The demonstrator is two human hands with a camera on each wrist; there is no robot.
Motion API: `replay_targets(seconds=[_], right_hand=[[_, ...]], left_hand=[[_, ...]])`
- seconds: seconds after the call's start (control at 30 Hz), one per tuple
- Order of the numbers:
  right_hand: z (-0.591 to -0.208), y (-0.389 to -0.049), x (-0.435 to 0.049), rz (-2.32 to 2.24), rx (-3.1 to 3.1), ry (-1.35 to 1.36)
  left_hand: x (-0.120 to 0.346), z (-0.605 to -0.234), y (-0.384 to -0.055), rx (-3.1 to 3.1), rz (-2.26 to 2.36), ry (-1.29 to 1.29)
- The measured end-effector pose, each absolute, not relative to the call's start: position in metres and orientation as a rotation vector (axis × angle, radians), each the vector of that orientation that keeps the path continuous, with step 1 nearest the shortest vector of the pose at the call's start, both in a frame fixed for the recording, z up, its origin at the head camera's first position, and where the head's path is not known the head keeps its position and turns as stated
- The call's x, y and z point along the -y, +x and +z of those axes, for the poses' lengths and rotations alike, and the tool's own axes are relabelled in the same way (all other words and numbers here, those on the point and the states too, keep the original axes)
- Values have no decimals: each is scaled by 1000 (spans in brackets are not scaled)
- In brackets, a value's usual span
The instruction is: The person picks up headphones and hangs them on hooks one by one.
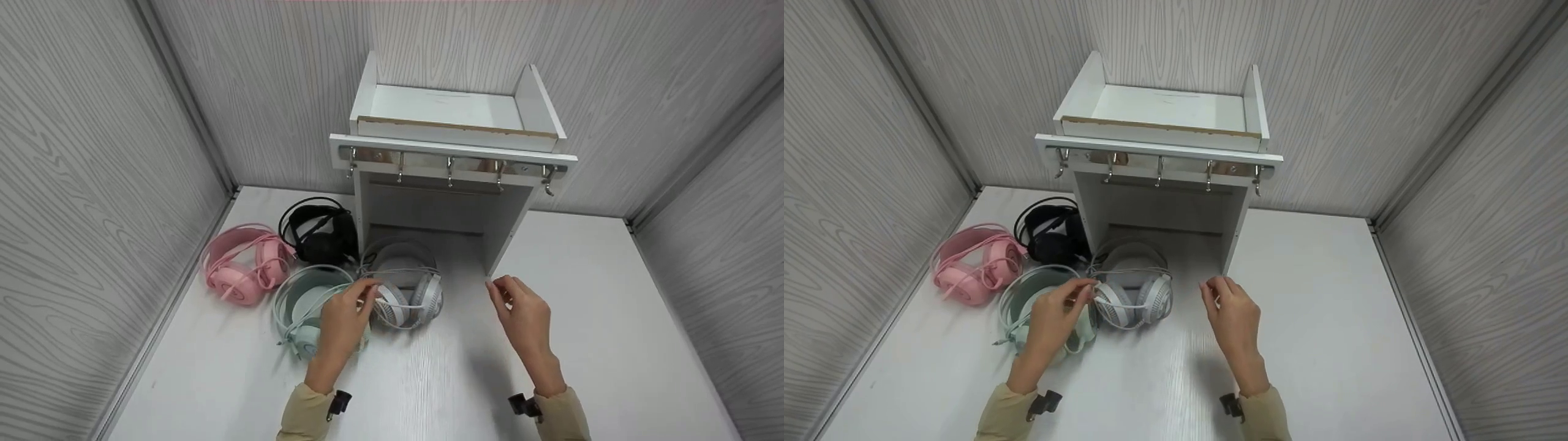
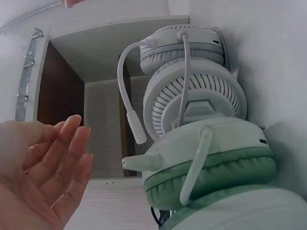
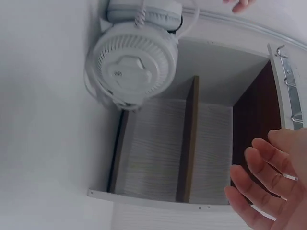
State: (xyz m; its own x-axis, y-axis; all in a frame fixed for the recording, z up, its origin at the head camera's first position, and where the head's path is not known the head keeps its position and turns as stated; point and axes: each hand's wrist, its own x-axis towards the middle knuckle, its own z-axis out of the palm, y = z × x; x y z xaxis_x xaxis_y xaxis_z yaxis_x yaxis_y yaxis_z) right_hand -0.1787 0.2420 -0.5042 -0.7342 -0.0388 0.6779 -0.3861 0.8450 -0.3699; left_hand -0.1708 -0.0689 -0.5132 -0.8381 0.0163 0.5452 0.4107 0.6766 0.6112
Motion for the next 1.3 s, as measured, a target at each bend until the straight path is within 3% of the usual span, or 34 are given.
replay_targets(seconds=[0.23, 0.77, 1.07, 1.3], right_hand=[[-466, -194, -263, 656, 2223, 291], [-365, -246, -295, 677, 1953, 287], [-341, -281, -291, 672, 1967, 377], [-339, -298, -280, 714, 2003, 439]], left_hand=[[101, -505, -164, 2262, -1142, -186], [167, -524, -141, 2073, -1124, 275], [175, -553, -120, 2120, -1199, 557], [166, -573, -105, 2107, -1596, 833]])
